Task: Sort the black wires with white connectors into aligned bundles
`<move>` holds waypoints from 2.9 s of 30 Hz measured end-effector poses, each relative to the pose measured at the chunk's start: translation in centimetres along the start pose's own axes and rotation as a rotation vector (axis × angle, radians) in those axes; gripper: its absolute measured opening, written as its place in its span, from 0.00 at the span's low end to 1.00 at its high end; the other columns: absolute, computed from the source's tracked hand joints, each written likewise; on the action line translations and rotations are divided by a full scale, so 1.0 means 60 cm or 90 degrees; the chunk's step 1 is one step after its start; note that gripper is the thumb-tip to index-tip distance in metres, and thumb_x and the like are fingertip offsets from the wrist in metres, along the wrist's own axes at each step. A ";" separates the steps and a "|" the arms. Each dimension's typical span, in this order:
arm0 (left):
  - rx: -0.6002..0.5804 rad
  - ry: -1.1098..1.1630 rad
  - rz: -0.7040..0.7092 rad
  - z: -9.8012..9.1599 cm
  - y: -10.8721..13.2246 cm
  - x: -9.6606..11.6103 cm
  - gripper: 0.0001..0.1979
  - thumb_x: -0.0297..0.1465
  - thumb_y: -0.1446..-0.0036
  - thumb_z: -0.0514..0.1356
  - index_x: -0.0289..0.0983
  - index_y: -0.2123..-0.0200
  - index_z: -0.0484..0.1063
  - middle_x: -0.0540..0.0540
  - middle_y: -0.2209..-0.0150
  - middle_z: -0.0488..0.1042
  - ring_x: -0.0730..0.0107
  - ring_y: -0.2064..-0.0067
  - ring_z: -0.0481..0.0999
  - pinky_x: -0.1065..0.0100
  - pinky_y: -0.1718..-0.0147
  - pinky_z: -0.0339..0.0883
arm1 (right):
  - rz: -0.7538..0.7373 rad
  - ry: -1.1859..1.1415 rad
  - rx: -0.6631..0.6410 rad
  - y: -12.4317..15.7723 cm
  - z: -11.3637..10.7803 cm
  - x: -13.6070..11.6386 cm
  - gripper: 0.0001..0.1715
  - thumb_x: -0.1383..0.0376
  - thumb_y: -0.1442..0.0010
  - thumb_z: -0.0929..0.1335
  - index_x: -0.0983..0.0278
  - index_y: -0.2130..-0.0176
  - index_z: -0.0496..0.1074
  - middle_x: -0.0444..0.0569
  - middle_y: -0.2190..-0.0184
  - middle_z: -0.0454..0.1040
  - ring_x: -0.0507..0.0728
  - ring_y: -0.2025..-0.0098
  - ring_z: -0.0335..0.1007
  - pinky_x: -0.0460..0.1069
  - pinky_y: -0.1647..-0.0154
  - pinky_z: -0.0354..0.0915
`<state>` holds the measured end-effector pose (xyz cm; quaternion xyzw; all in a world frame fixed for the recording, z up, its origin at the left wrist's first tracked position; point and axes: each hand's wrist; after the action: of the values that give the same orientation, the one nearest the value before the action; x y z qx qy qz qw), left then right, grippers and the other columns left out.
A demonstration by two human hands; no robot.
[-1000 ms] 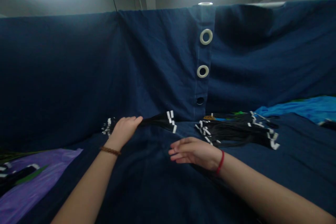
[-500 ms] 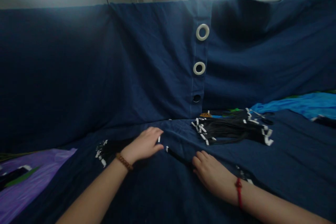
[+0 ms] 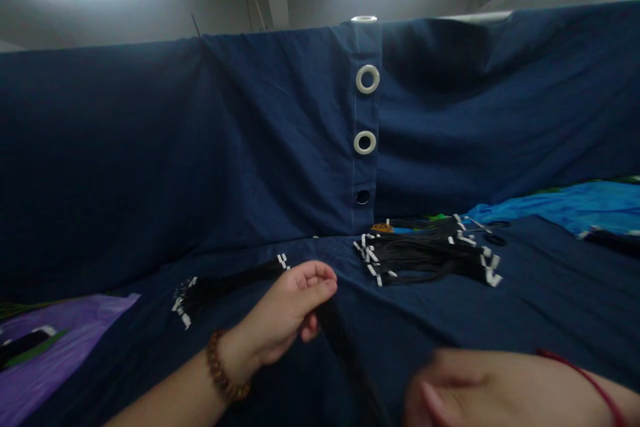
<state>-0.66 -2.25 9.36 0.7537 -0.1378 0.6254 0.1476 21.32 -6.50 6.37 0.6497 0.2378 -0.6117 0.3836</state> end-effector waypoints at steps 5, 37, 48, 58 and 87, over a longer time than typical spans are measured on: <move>0.084 0.111 -0.023 0.042 -0.032 -0.088 0.09 0.36 0.45 0.54 0.35 0.67 0.62 0.55 0.78 0.62 0.81 0.81 0.61 0.79 0.86 0.53 | -0.127 -0.179 0.149 -0.128 -0.004 0.062 0.19 0.53 0.42 0.64 0.68 0.65 0.67 0.44 0.74 0.69 0.49 0.74 0.67 0.46 0.73 0.64; 0.096 0.172 0.006 0.027 -0.053 -0.168 0.08 0.26 0.54 0.61 0.34 0.68 0.67 0.54 0.78 0.68 0.79 0.77 0.67 0.75 0.76 0.63 | -0.160 -0.215 0.357 -0.163 -0.042 0.113 0.10 0.64 0.50 0.68 0.68 0.77 0.68 0.39 0.85 0.66 0.43 0.85 0.55 0.39 0.84 0.51; 0.135 0.278 -0.031 0.025 -0.052 -0.162 0.08 0.25 0.50 0.60 0.34 0.64 0.67 0.53 0.75 0.68 0.78 0.75 0.67 0.76 0.75 0.63 | -0.073 -0.388 -0.035 -0.150 -0.085 0.111 0.09 0.63 0.50 0.67 0.66 0.73 0.62 0.39 0.84 0.62 0.47 0.83 0.61 0.44 0.82 0.64; 0.126 0.286 -0.027 0.027 -0.058 -0.162 0.09 0.26 0.45 0.55 0.33 0.59 0.66 0.43 0.63 0.70 0.68 0.64 0.73 0.64 0.62 0.67 | -0.195 -0.489 0.081 -0.153 -0.111 0.123 0.09 0.64 0.39 0.63 0.68 0.60 0.67 0.44 0.69 0.69 0.48 0.74 0.66 0.45 0.75 0.66; -0.162 -0.774 0.582 0.058 0.034 -0.133 0.07 0.25 0.50 0.56 0.38 0.69 0.73 0.45 0.77 0.76 0.63 0.76 0.70 0.64 0.69 0.63 | -0.286 -0.339 0.347 -0.165 -0.115 0.123 0.13 0.62 0.39 0.63 0.67 0.55 0.66 0.49 0.59 0.68 0.54 0.61 0.68 0.53 0.62 0.66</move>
<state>0.23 -5.31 1.03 0.8103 -0.5633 0.0792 -0.1412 18.84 3.62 -3.19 0.4789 0.0965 -0.8664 0.1036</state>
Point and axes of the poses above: each hand's wrist, its own y-axis away from the middle knuckle, its own z-axis out of the palm, x = y × z
